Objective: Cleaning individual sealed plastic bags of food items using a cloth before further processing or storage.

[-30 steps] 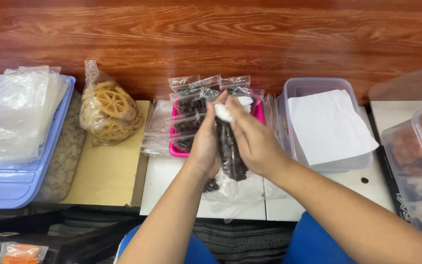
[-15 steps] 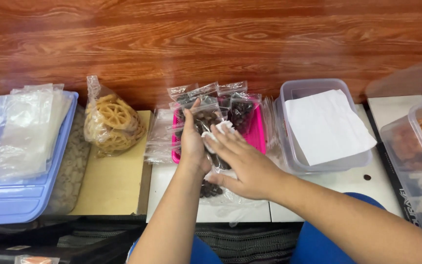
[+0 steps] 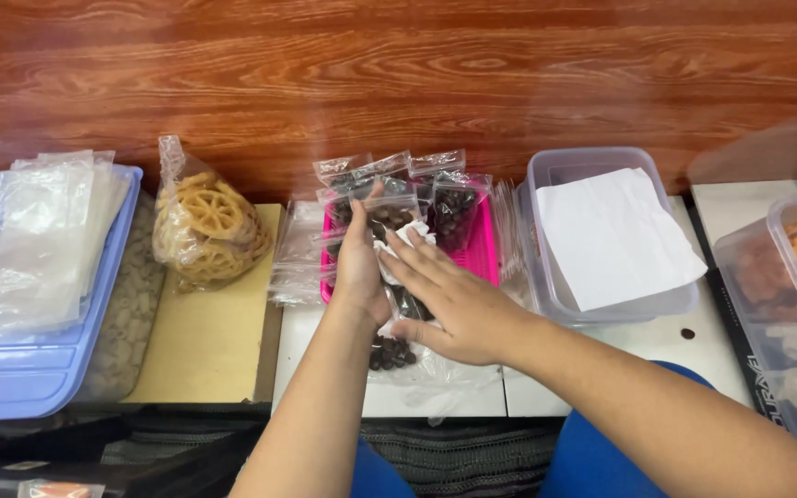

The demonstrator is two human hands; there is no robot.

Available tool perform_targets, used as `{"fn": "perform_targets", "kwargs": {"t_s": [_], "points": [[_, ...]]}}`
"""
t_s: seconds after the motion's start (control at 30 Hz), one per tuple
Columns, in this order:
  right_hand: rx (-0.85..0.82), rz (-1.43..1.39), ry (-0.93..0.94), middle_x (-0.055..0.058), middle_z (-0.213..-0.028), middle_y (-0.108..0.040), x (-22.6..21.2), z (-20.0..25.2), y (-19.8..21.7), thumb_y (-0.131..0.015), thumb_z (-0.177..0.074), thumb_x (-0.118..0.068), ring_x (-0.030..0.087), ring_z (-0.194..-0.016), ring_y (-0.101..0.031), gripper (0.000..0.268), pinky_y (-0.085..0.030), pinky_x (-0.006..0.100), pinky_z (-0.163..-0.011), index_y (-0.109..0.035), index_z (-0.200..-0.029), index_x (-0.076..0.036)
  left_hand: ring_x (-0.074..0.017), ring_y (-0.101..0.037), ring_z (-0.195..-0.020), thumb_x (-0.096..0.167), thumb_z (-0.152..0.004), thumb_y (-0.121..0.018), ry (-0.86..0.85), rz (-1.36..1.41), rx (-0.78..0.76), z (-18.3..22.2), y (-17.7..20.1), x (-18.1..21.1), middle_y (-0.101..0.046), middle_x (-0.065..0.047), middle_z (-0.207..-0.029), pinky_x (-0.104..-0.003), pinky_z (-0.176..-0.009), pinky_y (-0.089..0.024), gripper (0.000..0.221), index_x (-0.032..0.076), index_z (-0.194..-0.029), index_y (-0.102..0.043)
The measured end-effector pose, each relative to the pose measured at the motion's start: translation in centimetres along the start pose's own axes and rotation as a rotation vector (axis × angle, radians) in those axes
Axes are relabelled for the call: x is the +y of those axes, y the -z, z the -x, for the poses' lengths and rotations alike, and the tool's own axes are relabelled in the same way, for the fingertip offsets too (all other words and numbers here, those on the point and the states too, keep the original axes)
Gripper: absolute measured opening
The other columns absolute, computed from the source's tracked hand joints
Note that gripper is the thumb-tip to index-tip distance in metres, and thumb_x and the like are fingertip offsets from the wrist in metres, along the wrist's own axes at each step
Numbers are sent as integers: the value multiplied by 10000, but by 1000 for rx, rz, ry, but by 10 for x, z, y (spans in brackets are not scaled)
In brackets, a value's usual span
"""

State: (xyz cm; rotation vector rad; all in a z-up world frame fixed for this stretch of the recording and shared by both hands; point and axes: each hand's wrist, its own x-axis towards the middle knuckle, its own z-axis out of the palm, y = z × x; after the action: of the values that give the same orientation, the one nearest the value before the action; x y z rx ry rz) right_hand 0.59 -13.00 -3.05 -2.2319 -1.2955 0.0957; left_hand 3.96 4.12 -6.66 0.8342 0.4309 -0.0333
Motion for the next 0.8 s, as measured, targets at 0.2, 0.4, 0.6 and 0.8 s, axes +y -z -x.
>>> {"fn": "perform_targets", "kwargs": {"t_s": [0.2,0.4,0.6,0.8], "points": [[32,-148,-226,316,-1639,-175,17,-7,28,-436,-1047,-473,514,-1498,-161,763,-176,583,-1221,-192,-1606,-15,-319,-569,-1295,543,-1028,-372,113,52,-77,15,-33,-23,-594,-177,-1411,-496,-1074,-480,558,283,-1510,-481],[-131,-177,-303,343,-1635,-107,-19,-14,50,-402,-1001,-613,530,-1495,-130,910,-169,602,-1206,-101,-1616,-15,-278,-573,-1250,468,-1067,-306,0,26,-15,2,-32,-2,-609,-144,-1351,-430,-1090,-485,551,207,-1521,-475],[-171,0,-226,313,-1645,-145,-9,-28,45,-415,-1013,-598,525,-1503,-131,861,-167,595,-1209,-206,-1597,0,-287,-595,-1234,543,-1028,-330,117,144,0,31,-60,6,-632,-165,-1346,-453,-1087,-491,569,265,-1484,-525],[-134,-12,-254,258,-1665,-145,-2,-37,49,-381,-1034,-572,464,-1523,-130,797,-163,585,-1217,-168,-1624,-79,-289,-574,-1292,627,-1007,-328,169,205,-53,16,-51,-1,-589,-141,-1439,-466,-1091,-473,605,295,-1466,-542]]}}
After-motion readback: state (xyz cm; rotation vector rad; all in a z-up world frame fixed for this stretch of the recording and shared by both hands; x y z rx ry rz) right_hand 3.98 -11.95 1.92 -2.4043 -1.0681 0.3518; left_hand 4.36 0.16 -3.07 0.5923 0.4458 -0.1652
